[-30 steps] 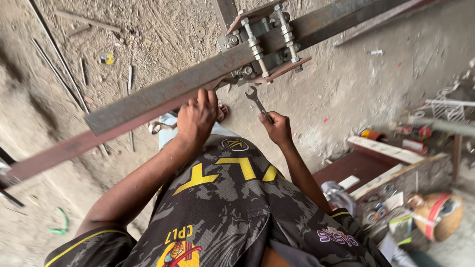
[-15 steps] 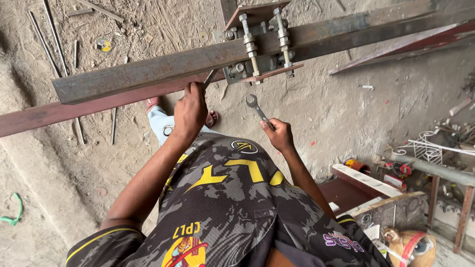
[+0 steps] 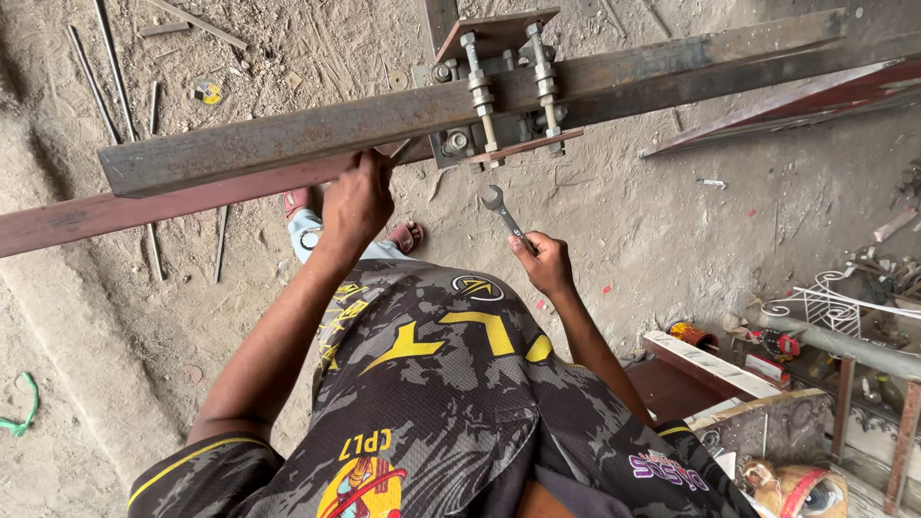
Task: The person uses two wrenches to tighten bolts on a metal frame joint, adjusting the position of the connected bars and securing the assembly. The person repeatedly repositions the bars and tightens the fasteners to ensure the joint is secure.
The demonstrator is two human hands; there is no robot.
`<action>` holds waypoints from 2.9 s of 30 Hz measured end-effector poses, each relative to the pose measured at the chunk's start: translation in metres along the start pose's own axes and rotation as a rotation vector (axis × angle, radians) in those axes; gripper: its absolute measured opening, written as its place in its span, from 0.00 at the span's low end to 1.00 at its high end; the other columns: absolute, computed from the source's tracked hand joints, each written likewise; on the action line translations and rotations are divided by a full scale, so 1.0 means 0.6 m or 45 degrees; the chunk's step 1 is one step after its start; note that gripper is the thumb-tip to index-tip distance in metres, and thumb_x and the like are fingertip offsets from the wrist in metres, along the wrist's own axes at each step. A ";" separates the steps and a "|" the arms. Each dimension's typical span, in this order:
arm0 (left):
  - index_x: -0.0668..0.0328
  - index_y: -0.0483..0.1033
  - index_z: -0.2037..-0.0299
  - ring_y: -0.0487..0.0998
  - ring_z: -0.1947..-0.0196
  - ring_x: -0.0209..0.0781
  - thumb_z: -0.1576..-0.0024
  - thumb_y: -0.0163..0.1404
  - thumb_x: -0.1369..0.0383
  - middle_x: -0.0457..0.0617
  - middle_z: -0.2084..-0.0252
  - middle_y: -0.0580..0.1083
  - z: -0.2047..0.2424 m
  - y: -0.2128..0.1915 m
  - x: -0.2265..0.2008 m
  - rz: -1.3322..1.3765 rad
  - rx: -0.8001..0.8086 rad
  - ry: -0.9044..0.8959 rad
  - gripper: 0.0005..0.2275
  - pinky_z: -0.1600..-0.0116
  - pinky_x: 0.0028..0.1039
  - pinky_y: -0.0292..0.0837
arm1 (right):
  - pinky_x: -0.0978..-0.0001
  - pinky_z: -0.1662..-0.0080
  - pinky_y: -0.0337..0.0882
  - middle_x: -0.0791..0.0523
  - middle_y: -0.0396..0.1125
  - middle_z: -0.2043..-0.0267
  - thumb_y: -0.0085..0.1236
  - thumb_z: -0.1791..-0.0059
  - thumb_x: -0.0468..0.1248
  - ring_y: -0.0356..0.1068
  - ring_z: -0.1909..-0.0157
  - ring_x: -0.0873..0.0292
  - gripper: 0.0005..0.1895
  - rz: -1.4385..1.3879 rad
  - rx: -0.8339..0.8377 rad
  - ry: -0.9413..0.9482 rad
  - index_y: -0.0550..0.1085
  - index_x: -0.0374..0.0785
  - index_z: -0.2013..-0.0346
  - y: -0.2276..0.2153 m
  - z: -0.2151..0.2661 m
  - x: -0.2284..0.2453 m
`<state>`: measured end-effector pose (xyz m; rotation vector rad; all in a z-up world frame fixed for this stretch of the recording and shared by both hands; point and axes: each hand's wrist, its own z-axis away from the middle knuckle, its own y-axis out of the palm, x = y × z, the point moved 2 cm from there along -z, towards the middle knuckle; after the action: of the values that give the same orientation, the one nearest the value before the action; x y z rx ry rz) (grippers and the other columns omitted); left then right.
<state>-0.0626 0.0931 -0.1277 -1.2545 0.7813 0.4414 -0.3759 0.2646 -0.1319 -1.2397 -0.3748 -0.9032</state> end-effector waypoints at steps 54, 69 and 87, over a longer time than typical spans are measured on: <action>0.69 0.56 0.31 0.77 0.59 0.68 0.39 0.35 0.82 0.73 0.55 0.73 -0.032 -0.008 0.089 0.091 0.783 0.338 0.24 0.56 0.53 0.73 | 0.74 0.80 0.59 0.62 0.56 0.79 0.44 0.41 0.40 0.57 0.83 0.70 0.16 -0.681 -0.272 0.632 0.72 0.29 0.49 0.197 0.014 0.256; 0.73 0.46 0.27 0.75 0.57 0.76 0.45 0.41 0.83 0.80 0.54 0.71 -0.026 0.018 0.119 0.011 0.732 0.430 0.32 0.52 0.57 0.70 | 0.76 0.82 0.56 0.63 0.58 0.78 0.45 0.42 0.39 0.54 0.84 0.72 0.15 -0.839 -0.292 0.637 0.73 0.31 0.50 0.216 0.010 0.233; 0.69 0.43 0.25 0.75 0.63 0.78 0.45 0.40 0.84 0.88 0.47 0.65 -0.026 -0.038 0.084 0.187 0.695 0.421 0.34 0.59 0.56 0.71 | 0.76 0.79 0.57 0.63 0.57 0.77 0.45 0.40 0.40 0.54 0.82 0.72 0.15 -0.789 -0.284 0.570 0.73 0.31 0.49 0.213 0.015 0.220</action>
<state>-0.0176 0.0663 -0.1513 -0.7654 1.1875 0.1175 -0.1962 0.2286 -0.1206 -1.0894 -0.3043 -1.7551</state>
